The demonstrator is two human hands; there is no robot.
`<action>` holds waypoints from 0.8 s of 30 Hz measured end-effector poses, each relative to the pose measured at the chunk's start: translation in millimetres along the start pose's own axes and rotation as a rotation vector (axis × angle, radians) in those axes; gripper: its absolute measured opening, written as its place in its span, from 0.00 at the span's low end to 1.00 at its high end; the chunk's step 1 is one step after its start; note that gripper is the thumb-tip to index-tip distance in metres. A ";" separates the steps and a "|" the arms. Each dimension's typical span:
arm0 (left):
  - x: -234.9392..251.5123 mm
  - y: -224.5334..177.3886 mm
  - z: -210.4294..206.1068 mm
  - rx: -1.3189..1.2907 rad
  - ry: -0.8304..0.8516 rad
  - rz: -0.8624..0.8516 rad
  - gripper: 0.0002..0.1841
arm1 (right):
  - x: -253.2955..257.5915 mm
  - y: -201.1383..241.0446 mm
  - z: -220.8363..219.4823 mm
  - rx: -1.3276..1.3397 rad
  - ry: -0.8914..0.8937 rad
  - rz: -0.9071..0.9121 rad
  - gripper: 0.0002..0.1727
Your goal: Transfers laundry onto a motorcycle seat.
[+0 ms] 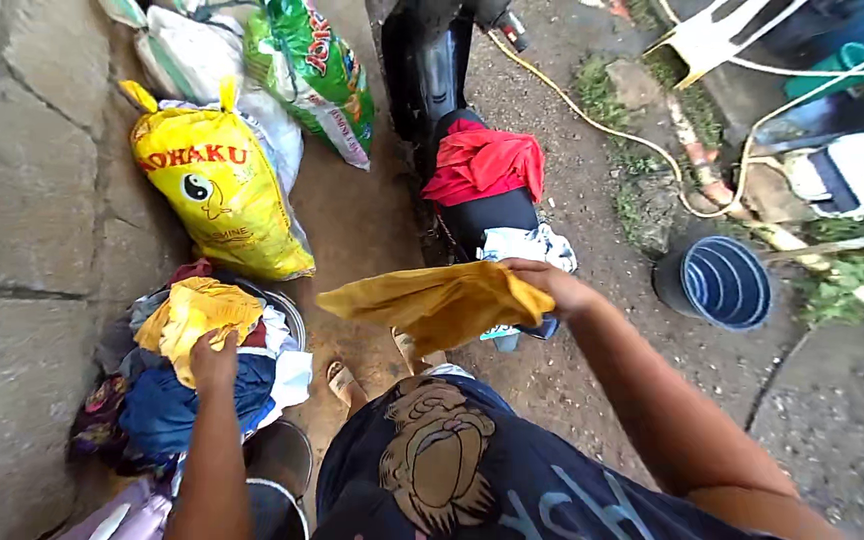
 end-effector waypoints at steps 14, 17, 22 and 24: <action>19.2 32.6 -25.3 -0.143 -0.126 0.332 0.25 | -85.1 -11.2 167.1 0.045 -0.474 0.055 0.13; 0.1 14.2 -0.3 -0.566 -0.249 0.343 0.26 | -83.7 3.5 178.1 0.052 -0.519 0.100 0.14; -37.7 -19.4 57.3 -1.129 -0.191 0.301 0.22 | -56.8 30.2 184.8 0.165 -0.471 0.188 0.18; -57.7 -31.6 86.5 -1.319 -0.186 0.204 0.20 | -39.9 47.3 177.1 0.214 -0.428 0.214 0.18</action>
Point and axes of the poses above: each hand's wrist, its own x-axis towards the middle knuckle, its own z-axis out of the back of the hand, y = z × x, the point moved 5 cm from there along x, towards the middle knuckle, and after that the axes turned 12 degrees about -y, right-handed, at the moved point
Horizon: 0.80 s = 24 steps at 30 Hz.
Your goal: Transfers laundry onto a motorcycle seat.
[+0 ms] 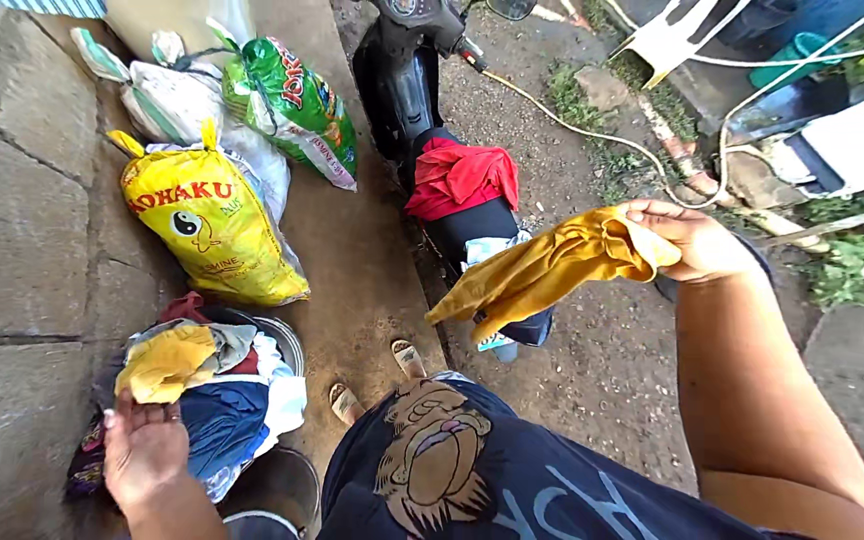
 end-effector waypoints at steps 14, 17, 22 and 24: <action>-154.4 -10.5 -47.7 -0.164 0.475 0.053 0.22 | 177.7 35.5 -31.9 -0.111 -0.283 0.139 0.33; -189.2 30.4 -77.2 -0.082 0.529 0.219 0.23 | 101.4 16.7 -116.9 -0.352 0.214 0.310 0.34; -244.3 63.9 -138.1 0.109 0.762 0.327 0.20 | -88.2 -82.1 -241.5 -0.408 1.088 0.367 0.50; -247.8 71.7 -148.4 0.226 0.905 0.338 0.20 | -103.6 -96.4 -249.5 -0.404 0.918 0.426 0.28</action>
Point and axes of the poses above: each hand's wrist, its own x-axis towards the middle knuckle, its own z-axis out of the back of the hand, y = z × x, the point moved 5 cm from there along x, towards the middle knuckle, and after that the axes turned 12 degrees about -y, right-handed, at the moved point
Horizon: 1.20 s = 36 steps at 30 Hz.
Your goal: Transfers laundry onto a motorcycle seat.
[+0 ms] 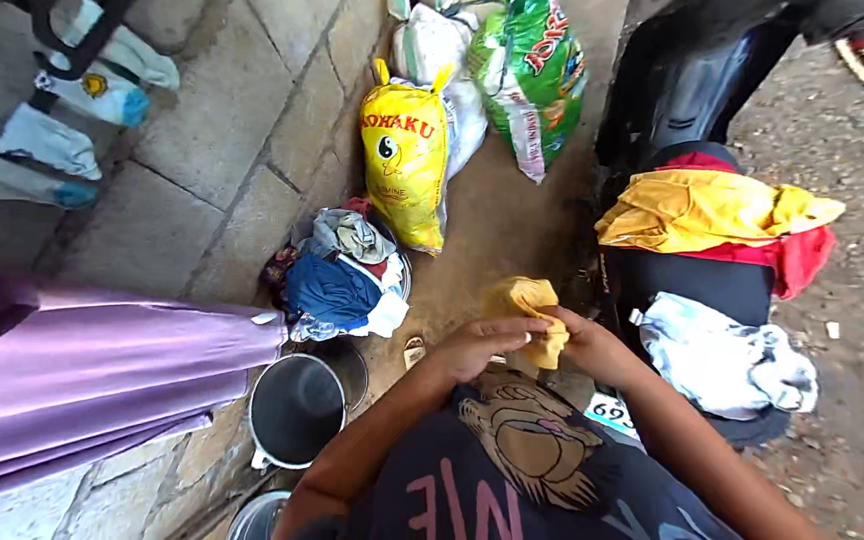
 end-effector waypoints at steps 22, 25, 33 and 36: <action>-35.2 67.5 345.2 0.299 -1.560 0.438 0.24 | -72.1 -128.3 94.0 -0.050 -0.549 -0.681 0.29; -39.3 49.0 341.5 0.174 -1.594 0.280 0.24 | -44.0 -114.8 61.2 -0.047 -0.424 -0.620 0.25; -41.5 -29.7 233.8 -0.005 -0.641 -0.386 0.05 | -2.4 -50.6 23.8 0.209 -0.237 -0.367 0.27; -42.4 -45.6 133.9 0.361 -0.096 -0.319 0.09 | 11.1 -14.9 9.7 0.512 -0.190 -0.271 0.58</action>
Point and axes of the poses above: each hand's wrist, its own x-axis towards the middle knuckle, its own z-axis out of the back of the hand, y = z × x, the point moved 5 cm from there along x, towards the middle knuckle, and after that the axes turned 12 degrees about -y, right-handed, at the moved point
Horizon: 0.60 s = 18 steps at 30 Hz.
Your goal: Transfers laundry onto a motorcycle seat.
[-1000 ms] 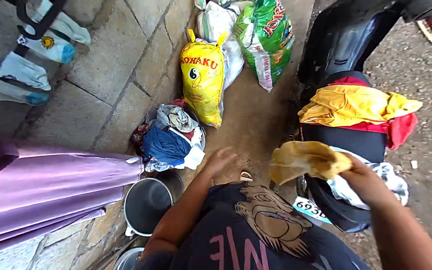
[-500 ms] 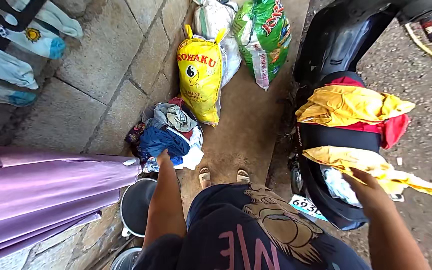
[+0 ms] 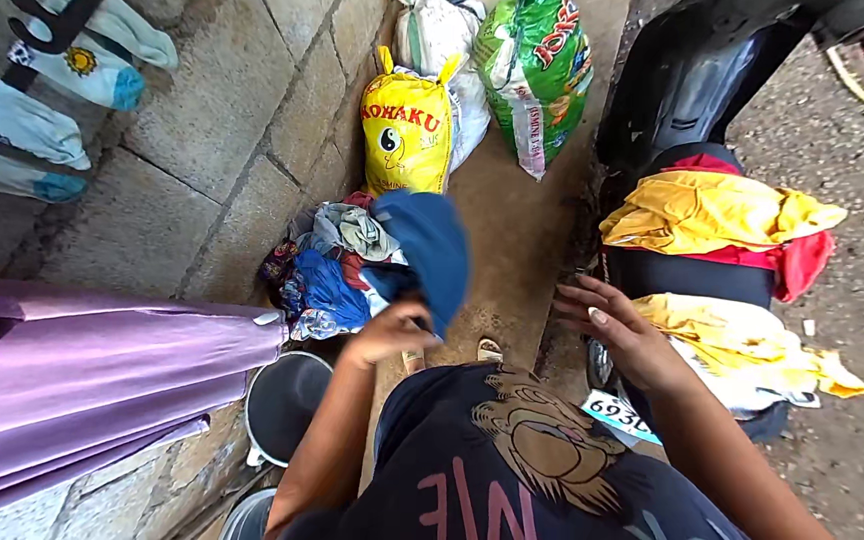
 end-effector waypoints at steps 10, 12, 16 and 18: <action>-3.8 32.9 -103.7 0.243 0.430 0.212 0.18 | -20.3 1.0 57.8 0.367 -0.472 -0.062 0.16; -5.8 58.7 -71.7 0.350 0.275 0.332 0.19 | -37.6 -17.3 104.9 0.380 -0.567 -0.049 0.12; -15.9 108.9 21.0 0.583 -0.073 0.620 0.23 | -85.6 -64.8 203.4 0.228 -1.000 -0.099 0.22; -20.2 144.1 71.3 0.736 -0.232 0.670 0.27 | -115.9 -91.2 234.5 -0.004 -1.146 -0.267 0.40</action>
Point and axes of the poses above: each hand's wrist, its own x-axis towards the middle knuckle, its own z-axis out of the back of the hand, y = z × x, the point moved 5 cm from there along x, towards the middle knuckle, and after that the axes turned 12 degrees about -y, right-handed, at the moved point
